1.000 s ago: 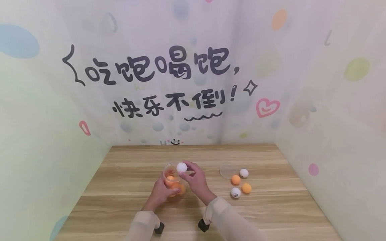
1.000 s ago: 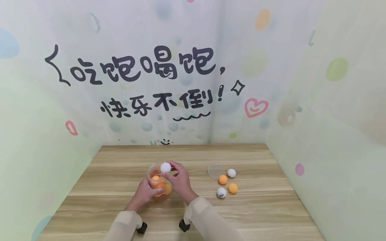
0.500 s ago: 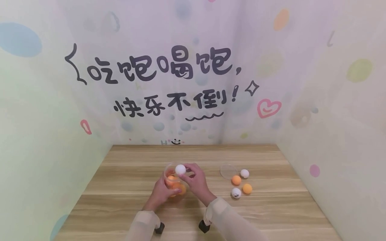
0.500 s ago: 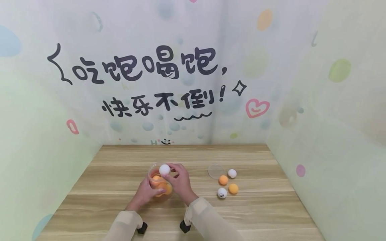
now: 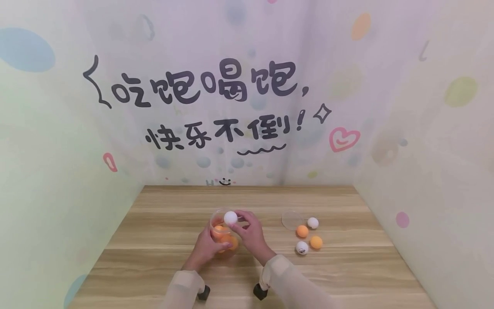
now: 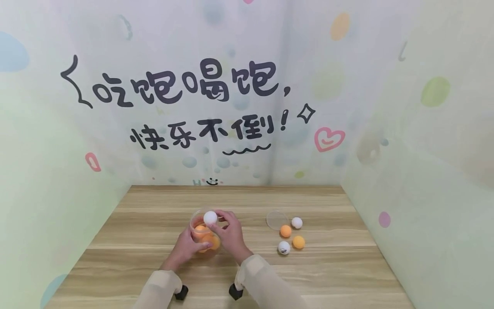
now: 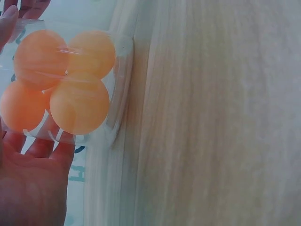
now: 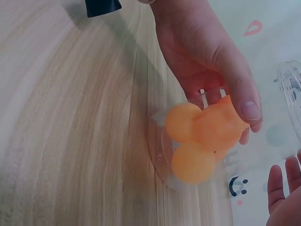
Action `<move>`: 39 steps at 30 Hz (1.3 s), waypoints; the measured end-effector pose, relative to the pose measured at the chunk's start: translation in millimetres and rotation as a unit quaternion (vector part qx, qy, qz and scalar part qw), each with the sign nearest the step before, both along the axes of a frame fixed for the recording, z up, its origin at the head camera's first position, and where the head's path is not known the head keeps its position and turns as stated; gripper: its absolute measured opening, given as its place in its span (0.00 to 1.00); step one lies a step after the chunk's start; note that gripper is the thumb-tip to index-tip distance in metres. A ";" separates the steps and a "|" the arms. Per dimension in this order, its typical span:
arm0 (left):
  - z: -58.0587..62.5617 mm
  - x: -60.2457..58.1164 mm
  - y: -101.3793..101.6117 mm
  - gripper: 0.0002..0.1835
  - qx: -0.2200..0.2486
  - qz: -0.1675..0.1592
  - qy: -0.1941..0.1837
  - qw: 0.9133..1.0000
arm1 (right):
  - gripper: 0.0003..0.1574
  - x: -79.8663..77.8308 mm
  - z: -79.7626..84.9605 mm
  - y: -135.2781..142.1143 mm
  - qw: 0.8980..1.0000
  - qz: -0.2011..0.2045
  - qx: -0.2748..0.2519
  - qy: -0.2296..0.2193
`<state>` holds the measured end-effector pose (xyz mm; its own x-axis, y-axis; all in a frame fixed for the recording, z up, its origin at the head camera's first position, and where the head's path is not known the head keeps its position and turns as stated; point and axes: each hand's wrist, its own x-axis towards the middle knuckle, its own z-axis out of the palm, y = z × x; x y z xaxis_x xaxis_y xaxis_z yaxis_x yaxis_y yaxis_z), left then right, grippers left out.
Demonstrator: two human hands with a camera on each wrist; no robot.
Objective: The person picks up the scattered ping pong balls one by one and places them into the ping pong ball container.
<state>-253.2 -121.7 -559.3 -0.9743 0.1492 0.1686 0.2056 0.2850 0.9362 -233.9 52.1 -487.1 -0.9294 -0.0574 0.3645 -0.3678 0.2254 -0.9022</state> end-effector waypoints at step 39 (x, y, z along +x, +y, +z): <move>8.0 -0.3 2.7 0.53 0.075 -0.038 0.032 0.996 | 0.23 9.2 2.8 -2.3 0.999 0.018 -0.031 0.004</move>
